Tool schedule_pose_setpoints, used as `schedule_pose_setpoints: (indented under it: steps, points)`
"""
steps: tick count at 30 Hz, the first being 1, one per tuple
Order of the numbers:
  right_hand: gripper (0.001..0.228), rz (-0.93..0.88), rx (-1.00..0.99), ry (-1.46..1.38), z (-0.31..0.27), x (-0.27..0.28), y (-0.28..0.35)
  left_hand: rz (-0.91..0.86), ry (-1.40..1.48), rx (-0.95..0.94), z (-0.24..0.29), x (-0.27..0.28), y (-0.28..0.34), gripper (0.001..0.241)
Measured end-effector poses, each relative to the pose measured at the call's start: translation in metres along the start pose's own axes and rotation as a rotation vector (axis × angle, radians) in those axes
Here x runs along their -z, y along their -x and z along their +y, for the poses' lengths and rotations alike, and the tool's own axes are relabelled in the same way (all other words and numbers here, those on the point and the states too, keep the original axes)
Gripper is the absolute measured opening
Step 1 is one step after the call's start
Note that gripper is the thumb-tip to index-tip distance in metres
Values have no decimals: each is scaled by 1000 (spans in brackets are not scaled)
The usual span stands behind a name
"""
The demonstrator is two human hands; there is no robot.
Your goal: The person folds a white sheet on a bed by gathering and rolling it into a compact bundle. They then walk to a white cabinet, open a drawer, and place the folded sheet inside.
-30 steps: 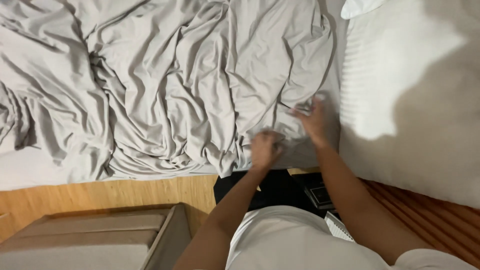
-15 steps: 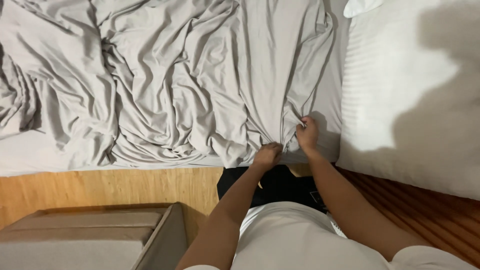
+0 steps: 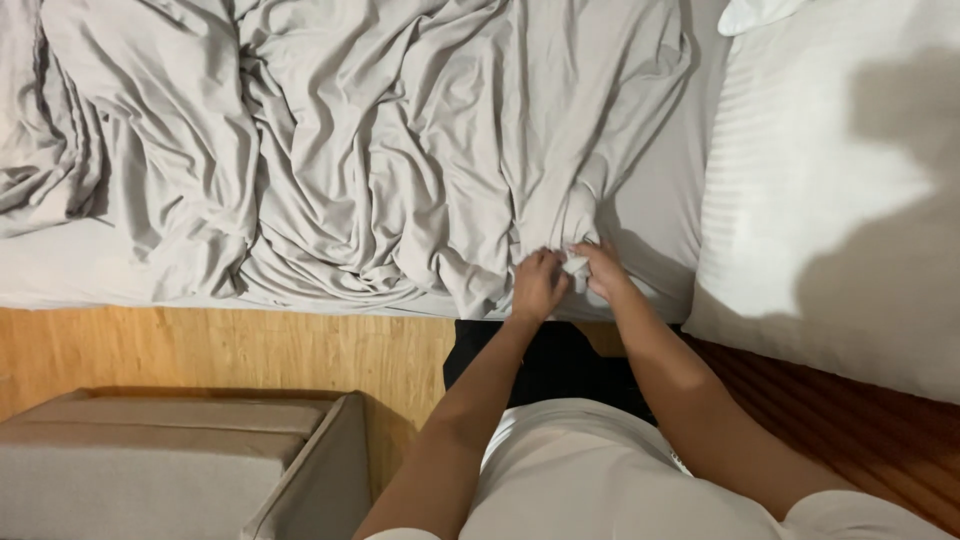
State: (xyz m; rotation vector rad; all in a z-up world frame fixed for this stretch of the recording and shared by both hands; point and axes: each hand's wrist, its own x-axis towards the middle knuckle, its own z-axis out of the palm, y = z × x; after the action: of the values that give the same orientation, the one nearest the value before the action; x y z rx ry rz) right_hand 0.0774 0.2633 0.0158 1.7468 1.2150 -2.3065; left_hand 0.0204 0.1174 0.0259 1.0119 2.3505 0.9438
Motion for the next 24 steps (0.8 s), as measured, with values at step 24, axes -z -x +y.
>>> schedule_pose_setpoints:
  steps: [24]
  points:
    - [37, 259, 337, 393, -47, 41, -56, -528, -158, -42, 57, -26, -18, 56]
